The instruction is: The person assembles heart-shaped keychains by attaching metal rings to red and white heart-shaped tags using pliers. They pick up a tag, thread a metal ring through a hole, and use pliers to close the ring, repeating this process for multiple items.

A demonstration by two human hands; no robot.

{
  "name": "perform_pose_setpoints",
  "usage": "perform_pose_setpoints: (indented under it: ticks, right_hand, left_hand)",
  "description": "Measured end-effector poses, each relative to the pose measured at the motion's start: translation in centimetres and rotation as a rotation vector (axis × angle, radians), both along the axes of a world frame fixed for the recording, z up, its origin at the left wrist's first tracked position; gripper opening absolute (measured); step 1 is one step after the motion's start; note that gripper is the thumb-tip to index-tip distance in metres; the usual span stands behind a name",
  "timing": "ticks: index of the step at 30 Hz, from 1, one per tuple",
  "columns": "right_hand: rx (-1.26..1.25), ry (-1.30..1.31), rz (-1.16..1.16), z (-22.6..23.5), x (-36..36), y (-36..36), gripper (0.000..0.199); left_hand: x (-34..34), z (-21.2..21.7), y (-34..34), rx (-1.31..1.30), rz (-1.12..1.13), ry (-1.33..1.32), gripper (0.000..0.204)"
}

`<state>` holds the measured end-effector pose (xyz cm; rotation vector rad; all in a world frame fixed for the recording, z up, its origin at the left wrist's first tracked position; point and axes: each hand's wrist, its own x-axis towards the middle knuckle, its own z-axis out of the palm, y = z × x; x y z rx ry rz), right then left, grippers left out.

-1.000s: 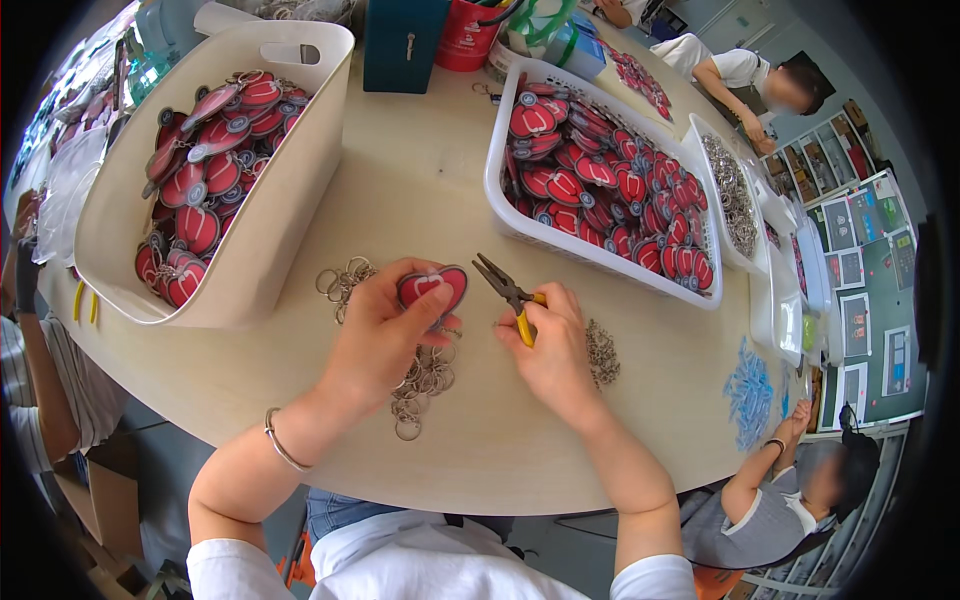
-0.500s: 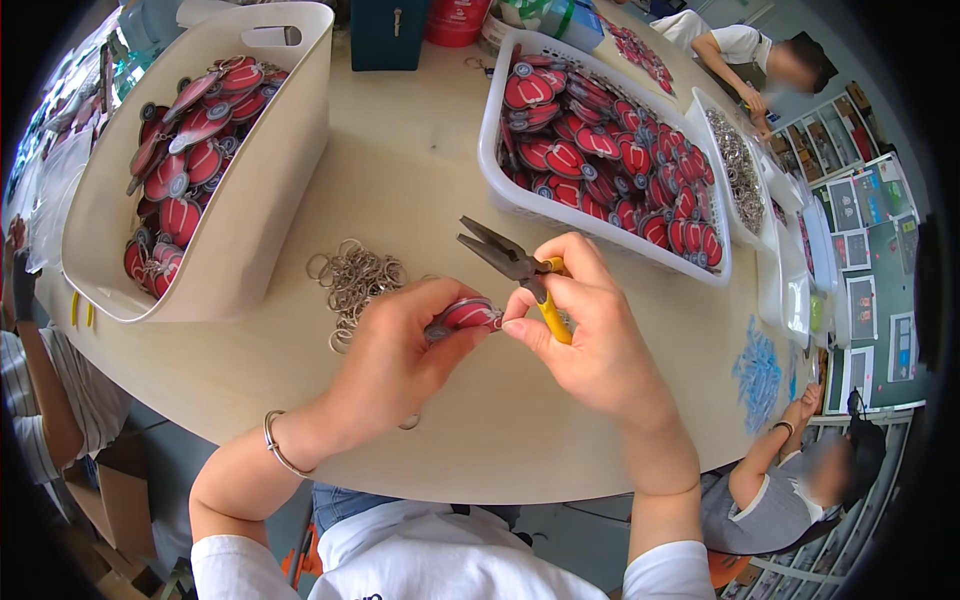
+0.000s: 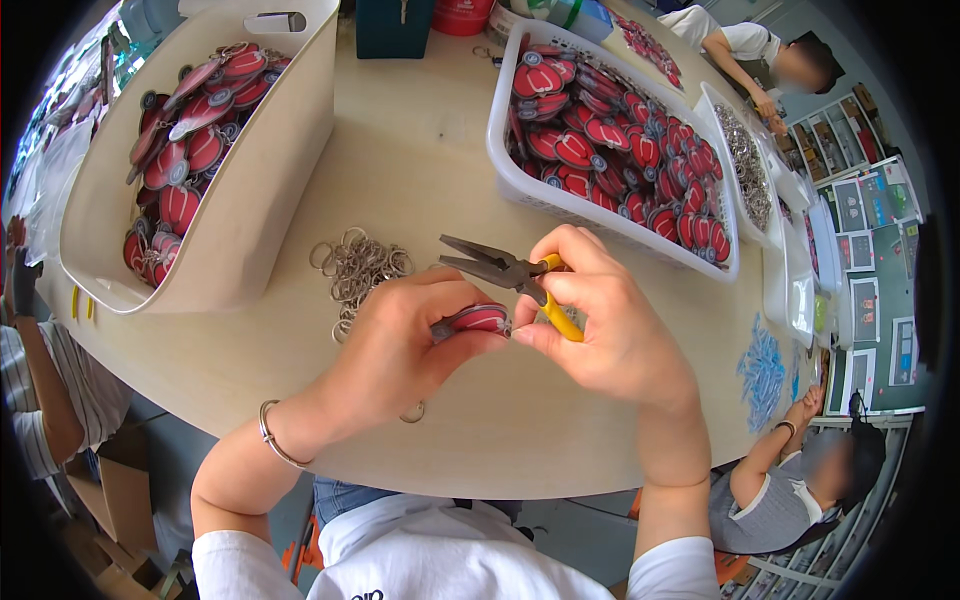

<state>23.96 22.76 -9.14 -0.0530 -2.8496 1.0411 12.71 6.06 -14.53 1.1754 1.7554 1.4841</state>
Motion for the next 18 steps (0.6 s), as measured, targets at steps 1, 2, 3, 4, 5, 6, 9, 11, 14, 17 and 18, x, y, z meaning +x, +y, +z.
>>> perform_pose_setpoints:
  ticks: [1,2,3,4,5,6,9,11,14,17,18]
  right_hand:
    - [-0.006,-0.015,0.006,0.1,0.0,0.0,0.016]
    - [-0.011,-0.029,0.013,0.2,0.0,0.0,0.016]
    - [-0.017,-0.043,0.02,0.2,0.0,0.0,0.016]
    - [-0.046,-0.037,0.011,0.2,0.0,0.0,0.015]
    - [-0.073,-0.031,0.002,0.2,0.0,0.0,0.015]
    - [-0.1,-0.024,-0.007,0.2,0.1,0.0,0.014]
    - [-0.284,-0.102,-0.098,0.5,0.3,-0.4,0.013]
    - [-0.304,-0.098,-0.135,0.2,0.5,-0.7,0.012]
    - [-0.29,-0.072,-0.165,-0.3,0.7,-1.1,0.014]
    - [-0.096,0.014,-0.051,-0.4,0.8,-0.6,0.018]
    - [-0.006,0.052,0.011,-0.3,0.7,-0.3,0.019]
  left_hand:
    - [0.0,0.0,0.0,0.016,-0.005,0.012,0.019]
    - [-0.1,0.1,0.0,0.006,-0.005,0.016,0.02]
    - [-0.1,0.3,0.0,-0.004,-0.005,0.019,0.02]
    - [-0.1,0.4,0.0,-0.015,-0.005,0.022,0.021]
    - [-0.1,0.3,0.0,0.001,0.003,0.007,0.021]
    - [0.0,0.2,0.0,0.017,0.01,-0.008,0.021]
    - [-0.1,0.1,0.0,0.058,0.025,0.008,0.021]
    - [-0.1,0.1,-0.1,0.07,0.034,0.02,0.022]
    - [-0.1,0.1,-0.1,0.073,0.031,0.031,0.021]
    - [-0.1,-0.2,0.1,0.086,-0.003,0.022,0.018]
    - [0.0,-0.5,0.2,0.092,-0.016,-0.02,0.018]
